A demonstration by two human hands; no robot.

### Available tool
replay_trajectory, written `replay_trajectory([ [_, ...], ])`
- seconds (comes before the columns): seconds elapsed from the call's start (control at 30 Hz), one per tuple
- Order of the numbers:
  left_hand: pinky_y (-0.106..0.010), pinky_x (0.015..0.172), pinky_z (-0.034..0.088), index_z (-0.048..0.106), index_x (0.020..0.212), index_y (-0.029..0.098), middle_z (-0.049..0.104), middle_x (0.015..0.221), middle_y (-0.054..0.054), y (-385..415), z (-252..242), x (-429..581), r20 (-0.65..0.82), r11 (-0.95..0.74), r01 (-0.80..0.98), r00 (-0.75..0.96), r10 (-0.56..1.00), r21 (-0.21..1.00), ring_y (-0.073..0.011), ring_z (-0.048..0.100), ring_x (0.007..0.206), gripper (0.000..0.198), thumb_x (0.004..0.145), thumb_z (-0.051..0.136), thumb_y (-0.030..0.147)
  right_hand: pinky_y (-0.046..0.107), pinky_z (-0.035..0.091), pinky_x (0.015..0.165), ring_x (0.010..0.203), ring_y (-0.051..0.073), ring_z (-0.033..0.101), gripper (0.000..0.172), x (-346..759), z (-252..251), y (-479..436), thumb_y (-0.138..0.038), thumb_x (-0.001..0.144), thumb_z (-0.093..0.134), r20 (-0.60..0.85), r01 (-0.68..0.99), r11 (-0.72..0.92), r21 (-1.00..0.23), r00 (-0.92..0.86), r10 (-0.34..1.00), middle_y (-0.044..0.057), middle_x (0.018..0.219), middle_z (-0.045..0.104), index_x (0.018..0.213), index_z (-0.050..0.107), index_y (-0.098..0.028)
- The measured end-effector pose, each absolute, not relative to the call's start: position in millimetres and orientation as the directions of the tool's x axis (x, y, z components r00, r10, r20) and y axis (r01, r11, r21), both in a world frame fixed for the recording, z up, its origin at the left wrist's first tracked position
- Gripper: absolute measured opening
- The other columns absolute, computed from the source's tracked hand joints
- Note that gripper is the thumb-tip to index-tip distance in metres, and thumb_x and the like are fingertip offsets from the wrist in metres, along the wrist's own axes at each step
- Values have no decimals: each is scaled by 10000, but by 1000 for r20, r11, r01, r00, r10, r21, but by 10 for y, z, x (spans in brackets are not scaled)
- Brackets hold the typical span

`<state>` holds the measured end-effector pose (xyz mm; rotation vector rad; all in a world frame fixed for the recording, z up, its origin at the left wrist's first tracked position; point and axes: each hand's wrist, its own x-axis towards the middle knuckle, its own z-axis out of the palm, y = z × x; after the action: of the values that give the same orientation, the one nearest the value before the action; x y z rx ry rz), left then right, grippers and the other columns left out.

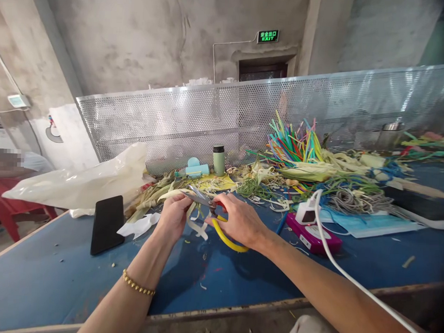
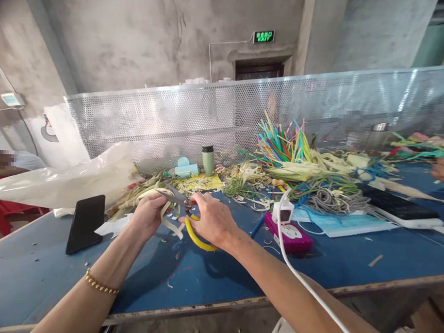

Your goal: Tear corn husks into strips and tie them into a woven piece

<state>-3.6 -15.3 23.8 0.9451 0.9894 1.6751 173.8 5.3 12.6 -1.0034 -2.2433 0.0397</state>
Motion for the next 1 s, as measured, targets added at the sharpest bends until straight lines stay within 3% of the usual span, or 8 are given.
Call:
replay_trajectory([
  [0.23,-223,495,403,681,594,111,616,547,-22,-134,198,-56,163,-238,-275,-269,949,932,-100,503,478,95,508,659,146,275,437,712,802,174,619,398,1778,135,87,-519,787,694,579,646,723,-246,-500,644,30,929,612,1058,593,-246],
  [0.47,-209,488,297,706,593,128,550,492,16,-115,151,-89,390,-394,62,-343,855,917,-79,418,483,43,580,681,160,314,468,795,886,195,609,428,1806,166,63,-477,759,726,650,617,754,-224,-482,587,47,1021,616,1083,585,-236],
  [0.6,-219,535,363,737,626,134,653,597,-26,-128,162,-67,382,-393,14,-270,884,919,-110,495,548,79,583,673,152,332,474,824,899,200,607,431,1796,156,63,-472,770,715,661,609,760,-227,-477,579,52,1023,620,1101,581,-229],
  [0.8,-257,545,429,742,669,136,671,609,-42,-146,167,-53,267,-302,-206,-181,947,931,-133,543,527,105,575,708,172,337,477,821,898,199,606,427,1793,143,84,-468,780,708,658,614,753,-237,-470,589,54,1021,615,1113,582,-232],
  [1.0,-272,559,466,738,663,127,687,625,-54,-143,168,-51,230,-275,-220,-210,950,936,-148,585,538,113,561,724,174,317,471,797,881,190,602,396,1803,156,74,-471,794,697,645,628,747,-221,-480,594,48,996,602,1096,593,-237],
])
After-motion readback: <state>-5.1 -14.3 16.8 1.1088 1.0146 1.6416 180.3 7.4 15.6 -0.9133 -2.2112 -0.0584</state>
